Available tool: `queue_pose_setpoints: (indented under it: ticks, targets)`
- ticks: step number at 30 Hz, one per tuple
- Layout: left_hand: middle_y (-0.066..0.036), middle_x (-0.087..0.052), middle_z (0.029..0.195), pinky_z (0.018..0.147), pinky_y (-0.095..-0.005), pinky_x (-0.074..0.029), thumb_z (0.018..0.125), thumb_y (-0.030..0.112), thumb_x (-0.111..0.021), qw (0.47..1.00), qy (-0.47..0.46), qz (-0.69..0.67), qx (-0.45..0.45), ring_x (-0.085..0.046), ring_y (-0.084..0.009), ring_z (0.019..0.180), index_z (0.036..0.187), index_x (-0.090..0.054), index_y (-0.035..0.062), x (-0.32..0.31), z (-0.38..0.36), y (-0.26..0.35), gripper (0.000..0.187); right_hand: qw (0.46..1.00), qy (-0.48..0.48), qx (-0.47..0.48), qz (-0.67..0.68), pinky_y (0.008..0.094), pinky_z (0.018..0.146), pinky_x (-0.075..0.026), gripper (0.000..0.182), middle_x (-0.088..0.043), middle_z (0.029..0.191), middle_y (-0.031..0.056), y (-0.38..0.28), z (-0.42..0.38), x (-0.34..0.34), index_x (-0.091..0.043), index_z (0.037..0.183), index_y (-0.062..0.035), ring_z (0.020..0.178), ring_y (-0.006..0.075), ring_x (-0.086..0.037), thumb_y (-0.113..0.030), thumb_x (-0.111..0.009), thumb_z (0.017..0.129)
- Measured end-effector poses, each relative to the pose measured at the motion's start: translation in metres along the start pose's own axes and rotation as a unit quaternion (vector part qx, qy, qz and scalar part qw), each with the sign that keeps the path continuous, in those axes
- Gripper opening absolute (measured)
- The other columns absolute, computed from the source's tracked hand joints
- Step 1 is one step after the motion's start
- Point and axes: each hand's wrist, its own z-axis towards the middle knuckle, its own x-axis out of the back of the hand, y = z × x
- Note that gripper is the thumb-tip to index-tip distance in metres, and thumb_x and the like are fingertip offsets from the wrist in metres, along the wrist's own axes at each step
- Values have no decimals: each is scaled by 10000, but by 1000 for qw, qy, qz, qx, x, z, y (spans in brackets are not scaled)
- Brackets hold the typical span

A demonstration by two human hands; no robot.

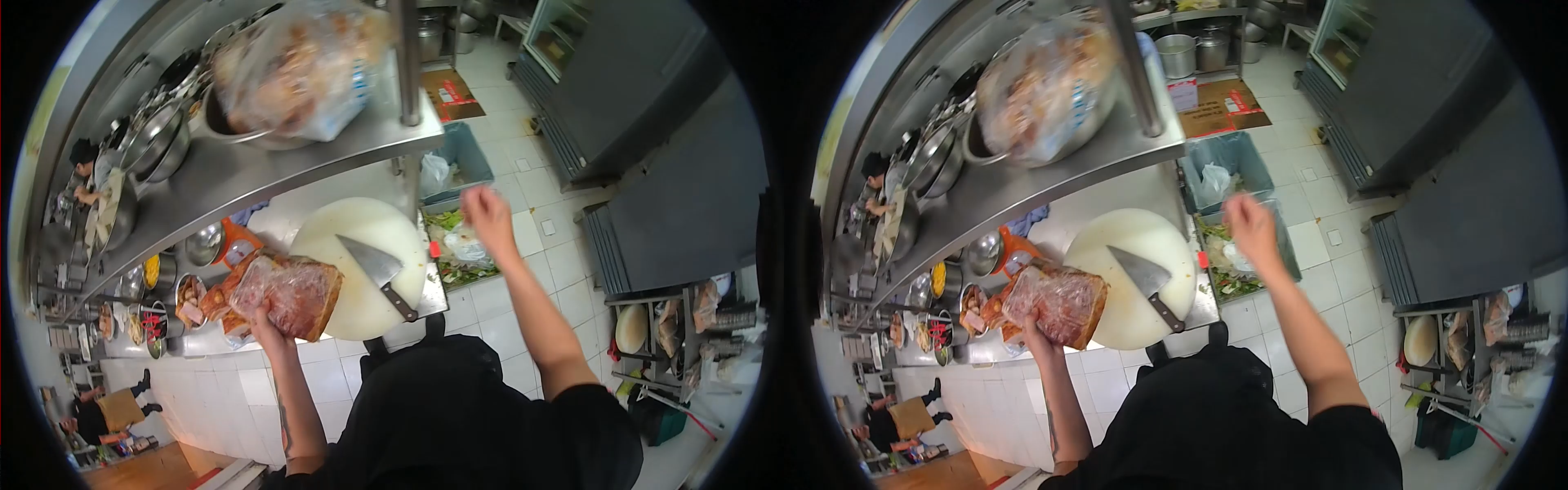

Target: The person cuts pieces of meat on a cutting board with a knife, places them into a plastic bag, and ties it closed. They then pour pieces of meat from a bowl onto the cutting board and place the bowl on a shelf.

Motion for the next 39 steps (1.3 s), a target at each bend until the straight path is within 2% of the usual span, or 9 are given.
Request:
queue_pose_setpoints:
  ticks: [2,5,11,13,17,18,23,27,39]
  targets:
    - [-167,-659,1332,1013,-446,-621,923,110,-671,1000,-16,-4,2,-687,-318,1211,1445,-530,-21,-9,9,6,555,982,-107,22,-152,378,667,-555,205,-711,806,88,-5,-90,-43,-727,1060,-78,716,235,-695,-279,-689,1042]
    - [-153,-672,1303,981,-445,-637,928,93,-672,997,-60,12,44,-706,-304,1171,1430,-542,-9,-12,43,13,529,911,-227,98,-331,479,807,-591,699,-606,1179,197,-12,-157,-97,-540,1515,-120,953,399,-704,-339,-819,912]
    - [-132,-708,1236,944,-414,-643,933,91,-699,953,-220,100,180,-741,-258,1075,1367,-592,-19,-31,115,16,461,915,-174,55,-359,475,794,-585,655,-661,1077,210,23,-168,-121,-539,1528,-108,922,418,-701,-170,-763,915]
    - [-138,-721,1211,925,-381,-636,931,102,-713,898,-326,229,186,-746,-243,1053,1344,-619,-43,-44,139,11,448,968,-100,87,-213,436,735,-573,562,-689,966,150,33,-167,-100,-574,1485,-78,798,354,-697,-101,-700,937]
    - [-149,-735,1202,949,-361,-606,898,151,-764,775,-480,312,268,-731,-234,1070,1358,-626,-67,-91,160,-11,527,978,-100,-181,-35,305,552,-476,477,-670,902,47,-10,-170,-70,-606,1445,-82,634,97,-562,-86,-661,972]
    - [-149,-735,1202,949,-361,-606,898,151,-764,776,-481,308,269,-731,-234,1070,1358,-626,-67,-106,157,-16,527,972,-96,-210,-35,328,823,-559,478,-710,952,146,-21,-171,-68,-591,1425,3,815,204,-675,-128,-662,971]
    - [-188,-751,1166,940,-345,-565,881,324,-821,611,-575,542,41,-723,-248,1065,1260,-702,-56,-134,142,-48,550,969,-101,-145,-174,411,838,-573,504,-747,1017,235,-12,-182,-60,-559,1477,4,903,339,-744,-136,-644,1000]
    - [-187,-746,1074,897,-377,-570,876,292,-847,667,-505,535,-118,-726,-280,989,1207,-716,-32,-84,145,-42,481,960,-96,-52,-259,515,837,-572,504,-745,1035,319,-54,-184,-68,-546,1512,-20,967,503,-728,-142,-631,1031]
    - [-113,-750,1060,884,-380,-577,873,114,-861,739,-451,493,-84,-707,-232,981,1179,-696,5,-19,117,-40,365,894,-259,60,-362,547,756,-592,480,-736,914,285,-118,-162,-143,-553,1465,76,802,470,-734,-142,-600,1040]
